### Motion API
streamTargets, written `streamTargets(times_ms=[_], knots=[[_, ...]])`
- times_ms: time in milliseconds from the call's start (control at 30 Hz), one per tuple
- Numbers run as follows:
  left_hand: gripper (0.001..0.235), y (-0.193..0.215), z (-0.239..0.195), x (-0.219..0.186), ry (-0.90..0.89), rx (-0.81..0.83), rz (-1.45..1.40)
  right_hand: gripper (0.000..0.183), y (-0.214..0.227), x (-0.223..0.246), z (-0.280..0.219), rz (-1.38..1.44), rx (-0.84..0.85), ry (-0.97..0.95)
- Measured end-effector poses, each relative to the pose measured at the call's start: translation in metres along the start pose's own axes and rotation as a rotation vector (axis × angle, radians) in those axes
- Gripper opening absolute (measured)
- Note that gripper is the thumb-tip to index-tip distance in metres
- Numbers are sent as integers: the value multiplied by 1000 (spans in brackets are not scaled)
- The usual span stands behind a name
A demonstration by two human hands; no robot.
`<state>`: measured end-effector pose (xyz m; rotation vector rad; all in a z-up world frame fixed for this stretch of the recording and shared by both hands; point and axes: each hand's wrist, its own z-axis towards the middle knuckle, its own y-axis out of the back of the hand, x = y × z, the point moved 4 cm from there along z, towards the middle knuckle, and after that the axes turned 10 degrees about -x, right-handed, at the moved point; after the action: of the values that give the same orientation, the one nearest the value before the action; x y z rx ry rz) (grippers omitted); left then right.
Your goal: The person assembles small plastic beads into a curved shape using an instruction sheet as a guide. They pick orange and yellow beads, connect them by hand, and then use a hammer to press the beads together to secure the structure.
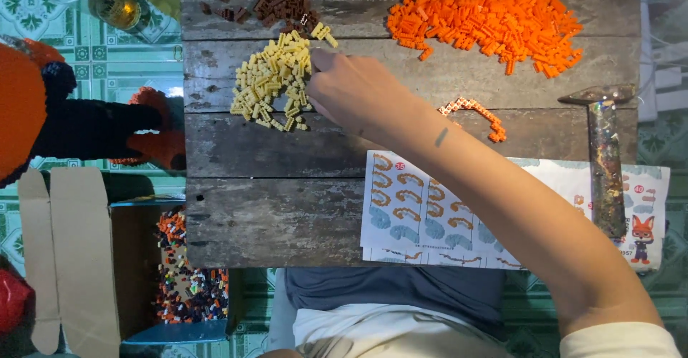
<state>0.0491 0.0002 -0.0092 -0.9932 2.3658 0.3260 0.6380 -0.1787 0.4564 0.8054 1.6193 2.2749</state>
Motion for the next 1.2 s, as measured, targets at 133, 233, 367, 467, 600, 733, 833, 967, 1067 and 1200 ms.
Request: streamTargets(times_ms=[133, 233, 367, 467, 600, 733, 833, 967, 1067, 1200], knots=[[62, -4, -8, -3, 10, -6, 3, 12, -2, 2, 3, -23, 27, 19], [61, -7, -19, -12, 13, -7, 8, 12, 1, 7, 0, -30, 35, 38], [60, -19, -28, -29, 9, -8, 7, 10, 17, -3, -18, 1, 0, -4], [61, -20, -23, -27, 54, -34, -32, 9, 32, -17, -42, 34, 2, -62], [56, -61, -44, -78, -44, -3, 6, 16, 51, -31, -62, -28, 210, -216], [47, -113, -107, -157, -249, 63, 121, 18, 57, -39, -75, -15, 183, -229], [39, -155, -155, -218, -458, 132, 244, 20, 62, -34, -78, 17, 187, -255], [26, -215, -222, -299, -771, 239, 426, 23, 63, -29, -80, 118, 141, -301], [19, -262, -271, -358, -989, 308, 539, 27, 51, -31, -86, 138, 134, -274], [14, -286, -332, -449, -1302, 417, 716, 24, 49, -27, -94, 142, 153, -247]])
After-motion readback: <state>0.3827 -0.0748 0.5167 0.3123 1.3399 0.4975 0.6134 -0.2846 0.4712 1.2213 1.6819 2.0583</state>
